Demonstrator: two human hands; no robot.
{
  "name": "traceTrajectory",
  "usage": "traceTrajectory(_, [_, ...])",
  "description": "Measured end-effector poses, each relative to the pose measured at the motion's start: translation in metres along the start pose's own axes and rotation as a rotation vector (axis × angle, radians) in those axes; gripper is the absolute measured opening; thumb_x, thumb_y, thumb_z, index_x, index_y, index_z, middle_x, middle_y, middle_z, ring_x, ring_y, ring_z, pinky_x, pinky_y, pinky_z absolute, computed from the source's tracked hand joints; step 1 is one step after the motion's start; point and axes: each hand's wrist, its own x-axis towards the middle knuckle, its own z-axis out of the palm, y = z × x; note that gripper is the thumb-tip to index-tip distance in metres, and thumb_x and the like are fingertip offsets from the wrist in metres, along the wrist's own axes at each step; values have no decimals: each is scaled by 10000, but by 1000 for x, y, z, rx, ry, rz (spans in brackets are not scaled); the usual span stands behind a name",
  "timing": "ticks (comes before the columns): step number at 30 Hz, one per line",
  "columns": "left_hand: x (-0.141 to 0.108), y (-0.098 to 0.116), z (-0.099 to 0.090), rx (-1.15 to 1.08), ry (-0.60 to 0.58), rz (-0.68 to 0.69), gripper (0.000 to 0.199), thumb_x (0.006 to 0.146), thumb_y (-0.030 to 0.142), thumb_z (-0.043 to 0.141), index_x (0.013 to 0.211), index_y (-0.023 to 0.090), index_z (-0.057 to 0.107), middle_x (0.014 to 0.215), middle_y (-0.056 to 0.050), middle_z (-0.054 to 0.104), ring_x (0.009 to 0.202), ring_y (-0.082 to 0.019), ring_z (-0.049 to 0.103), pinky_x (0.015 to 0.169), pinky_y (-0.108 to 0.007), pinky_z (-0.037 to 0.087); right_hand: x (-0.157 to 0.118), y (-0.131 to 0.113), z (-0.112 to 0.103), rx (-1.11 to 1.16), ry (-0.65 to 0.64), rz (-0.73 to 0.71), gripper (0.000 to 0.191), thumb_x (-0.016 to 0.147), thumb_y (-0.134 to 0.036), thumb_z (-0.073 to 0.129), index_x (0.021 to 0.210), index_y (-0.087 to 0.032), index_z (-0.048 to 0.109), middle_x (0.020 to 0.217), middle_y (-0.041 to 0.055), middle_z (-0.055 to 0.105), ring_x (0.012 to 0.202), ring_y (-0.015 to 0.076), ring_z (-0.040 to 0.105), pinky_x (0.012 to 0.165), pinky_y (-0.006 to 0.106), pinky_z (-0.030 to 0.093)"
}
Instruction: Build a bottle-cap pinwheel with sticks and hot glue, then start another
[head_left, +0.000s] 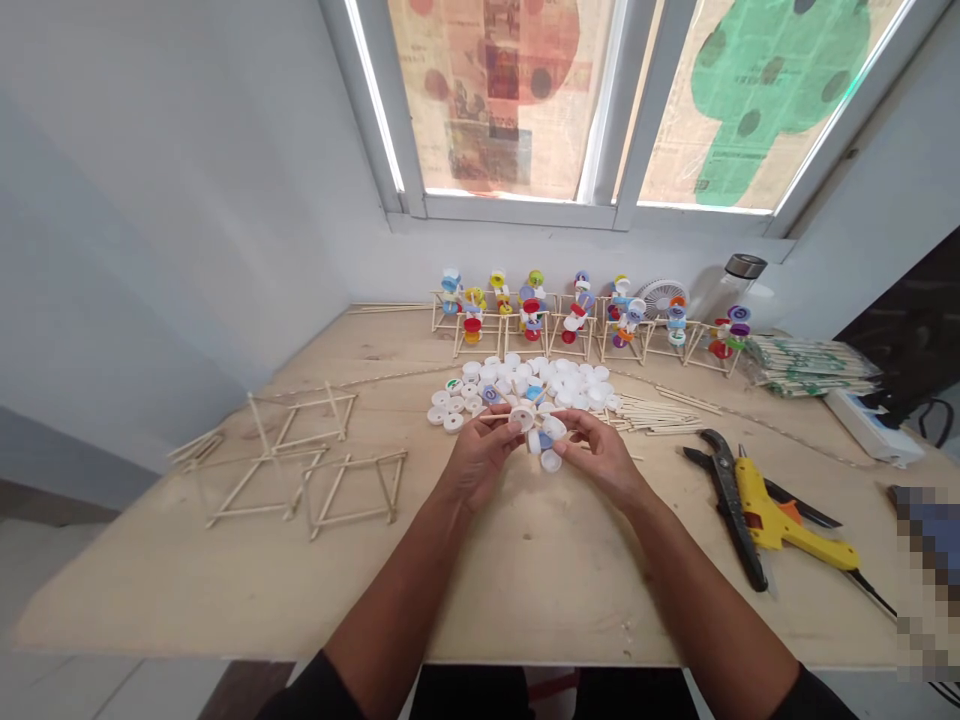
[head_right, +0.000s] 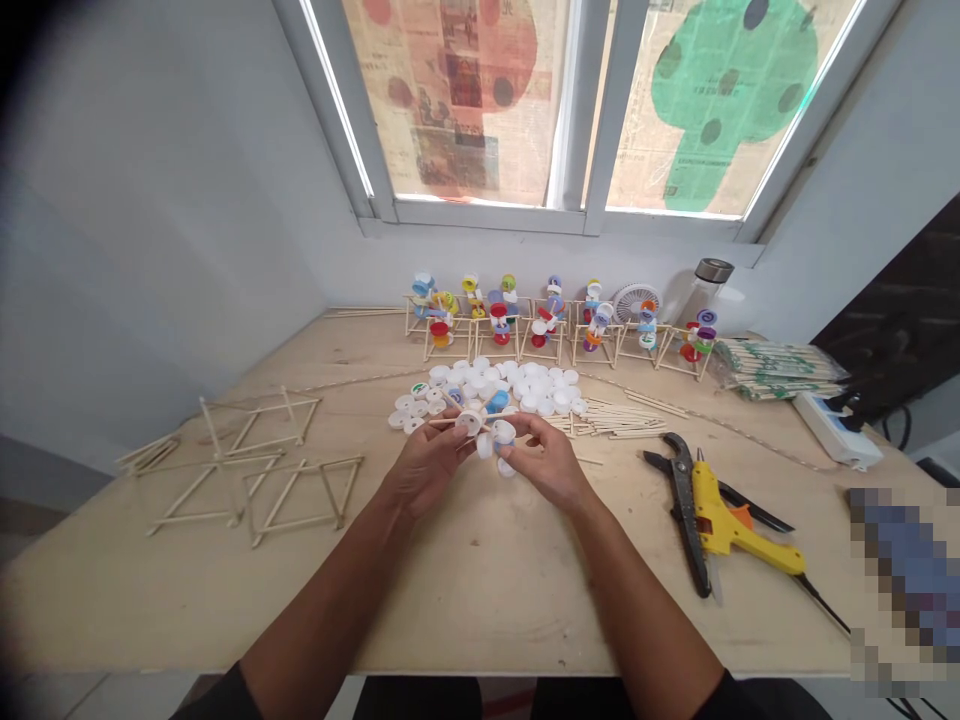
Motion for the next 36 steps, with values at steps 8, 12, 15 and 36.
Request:
traceTrajectory(8, [-4, -4, 5, 46, -79, -14, 328, 545, 176, 825, 824, 173, 653, 777, -37, 708, 763, -188, 662, 778, -331, 478, -1, 0, 5, 172, 17, 92, 427, 712, -403, 691, 1083, -210, 603, 1031, 66, 688, 887, 214, 619, 788, 354, 473])
traceTrajectory(12, [-3, -7, 3, 138, -105, -29, 312, 545, 207, 828, 801, 162, 656, 768, -54, 707, 750, -196, 653, 739, -322, 473, -1, -1, 7, 240, 38, 132, 352, 679, -424, 717, 944, -215, 619, 925, 39, 684, 798, 192, 630, 709, 318, 490])
traceTrajectory(15, [-2, -10, 2, 198, -118, -43, 321, 535, 218, 835, 795, 150, 660, 784, -63, 709, 712, -173, 638, 708, -292, 463, -1, -1, 8, 270, 39, 116, 338, 665, -444, 722, 883, -205, 625, 867, 23, 668, 771, 181, 625, 685, 300, 488])
traceTrajectory(36, [4, -14, -3, 330, -192, -31, 333, 574, 324, 811, 840, 155, 706, 785, -44, 714, 745, -183, 628, 716, -288, 461, -1, 6, 8, 270, 51, 96, 289, 668, -394, 724, 845, -180, 643, 819, 25, 670, 768, 183, 615, 706, 297, 475])
